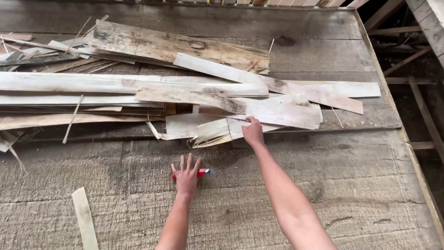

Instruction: Selecting, aligning, and cutting thin strips of wood veneer to size using a utility knife on a wooden work surface.

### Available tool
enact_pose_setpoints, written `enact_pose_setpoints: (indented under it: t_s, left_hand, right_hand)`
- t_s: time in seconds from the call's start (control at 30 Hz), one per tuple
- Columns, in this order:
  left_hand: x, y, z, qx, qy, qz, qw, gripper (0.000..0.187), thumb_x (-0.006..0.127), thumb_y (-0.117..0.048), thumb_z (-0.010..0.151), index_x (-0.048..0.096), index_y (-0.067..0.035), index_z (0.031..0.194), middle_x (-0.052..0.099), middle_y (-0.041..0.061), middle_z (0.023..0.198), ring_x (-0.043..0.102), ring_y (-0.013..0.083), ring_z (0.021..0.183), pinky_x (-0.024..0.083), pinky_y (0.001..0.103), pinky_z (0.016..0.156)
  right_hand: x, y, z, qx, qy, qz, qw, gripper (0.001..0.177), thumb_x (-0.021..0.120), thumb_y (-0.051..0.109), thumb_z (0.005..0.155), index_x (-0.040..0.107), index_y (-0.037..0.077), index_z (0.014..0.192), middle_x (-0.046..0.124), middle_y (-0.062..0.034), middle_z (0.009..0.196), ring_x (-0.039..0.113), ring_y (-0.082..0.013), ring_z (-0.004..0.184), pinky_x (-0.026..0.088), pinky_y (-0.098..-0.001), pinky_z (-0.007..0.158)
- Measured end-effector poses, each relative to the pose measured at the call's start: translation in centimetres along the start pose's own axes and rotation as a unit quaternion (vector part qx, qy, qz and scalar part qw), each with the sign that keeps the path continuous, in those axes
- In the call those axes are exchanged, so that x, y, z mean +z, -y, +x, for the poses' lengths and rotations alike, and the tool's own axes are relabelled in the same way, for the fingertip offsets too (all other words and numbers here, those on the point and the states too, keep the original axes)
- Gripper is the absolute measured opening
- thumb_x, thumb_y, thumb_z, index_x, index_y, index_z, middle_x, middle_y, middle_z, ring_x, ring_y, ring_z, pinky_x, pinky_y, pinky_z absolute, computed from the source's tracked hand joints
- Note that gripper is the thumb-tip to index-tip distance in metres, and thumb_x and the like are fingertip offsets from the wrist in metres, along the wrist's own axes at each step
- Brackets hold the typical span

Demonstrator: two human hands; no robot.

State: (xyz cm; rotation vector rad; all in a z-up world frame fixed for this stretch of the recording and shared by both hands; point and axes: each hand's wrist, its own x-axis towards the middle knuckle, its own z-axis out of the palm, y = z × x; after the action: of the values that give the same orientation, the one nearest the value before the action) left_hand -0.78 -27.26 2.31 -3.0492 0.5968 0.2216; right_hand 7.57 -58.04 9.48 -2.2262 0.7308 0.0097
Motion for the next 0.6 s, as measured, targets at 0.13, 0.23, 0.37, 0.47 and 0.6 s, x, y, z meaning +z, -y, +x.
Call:
enact_pose_setpoints:
  t_s: [0.13, 0.23, 0.37, 0.47, 0.6]
  left_hand:
    - [3.8, 2.1, 0.7, 0.041, -0.107, -0.031, 0.993, 0.069, 0.080, -0.034, 0.080, 0.051, -0.032, 0.142, 0.030, 0.002, 0.166, 0.027, 0.0279, 0.151, 0.025, 0.064, 0.116]
    - [6.9, 2.5, 1.8, 0.047, -0.273, -0.068, 0.958, 0.051, 0.067, -0.058, 0.086, 0.061, -0.032, 0.130, 0.048, -0.001, 0.157, 0.045, 0.0241, 0.142, 0.033, 0.049, 0.113]
    - [6.8, 3.0, 1.7, 0.070, -0.258, -0.089, 0.959, 0.061, 0.072, -0.049, 0.080, 0.058, -0.029, 0.136, 0.049, 0.003, 0.156, 0.047, 0.0281, 0.142, 0.036, 0.050, 0.112]
    - [6.8, 3.2, 1.6, 0.085, -0.234, -0.089, 0.964, 0.069, 0.076, -0.044, 0.079, 0.055, -0.027, 0.142, 0.049, 0.006, 0.156, 0.047, 0.0310, 0.143, 0.037, 0.053, 0.114]
    - [6.0, 3.0, 1.5, 0.088, -0.241, -0.101, 0.961, 0.060, 0.073, -0.040, 0.083, 0.058, -0.025, 0.139, 0.052, 0.008, 0.154, 0.050, 0.0315, 0.141, 0.036, 0.053, 0.114]
  right_hand:
    - [0.4, 2.3, 3.7, 0.062, 0.013, 0.049, 0.997, 0.062, 0.072, 0.027, 0.091, 0.050, 0.008, 0.145, 0.059, -0.0169, 0.142, 0.061, -0.0321, 0.130, 0.054, -0.0467, 0.108]
    - [2.3, 1.9, 6.6, 0.105, 0.027, 0.005, 0.994, 0.076, 0.077, 0.042, 0.084, 0.047, 0.009, 0.145, 0.056, -0.0109, 0.138, 0.055, -0.0301, 0.134, 0.046, -0.0446, 0.115]
    - [2.1, 4.0, 9.3, 0.197, 0.010, 0.101, 0.975, 0.046, 0.076, 0.033, 0.082, 0.063, 0.005, 0.116, 0.064, -0.0098, 0.103, 0.069, -0.0211, 0.086, 0.055, -0.0373, 0.082]
    - [2.2, 3.4, 13.1, 0.156, -0.004, 0.388, 0.908, 0.031, 0.066, 0.009, 0.091, 0.060, 0.003, 0.120, 0.064, -0.0078, 0.103, 0.063, -0.0212, 0.096, 0.051, -0.0319, 0.083]
    - [1.9, 0.3, 14.2, -0.050, -0.047, 0.259, 0.963, 0.050, 0.076, 0.003, 0.084, 0.064, 0.015, 0.132, 0.063, -0.0060, 0.142, 0.052, -0.0302, 0.141, 0.050, -0.0388, 0.106]
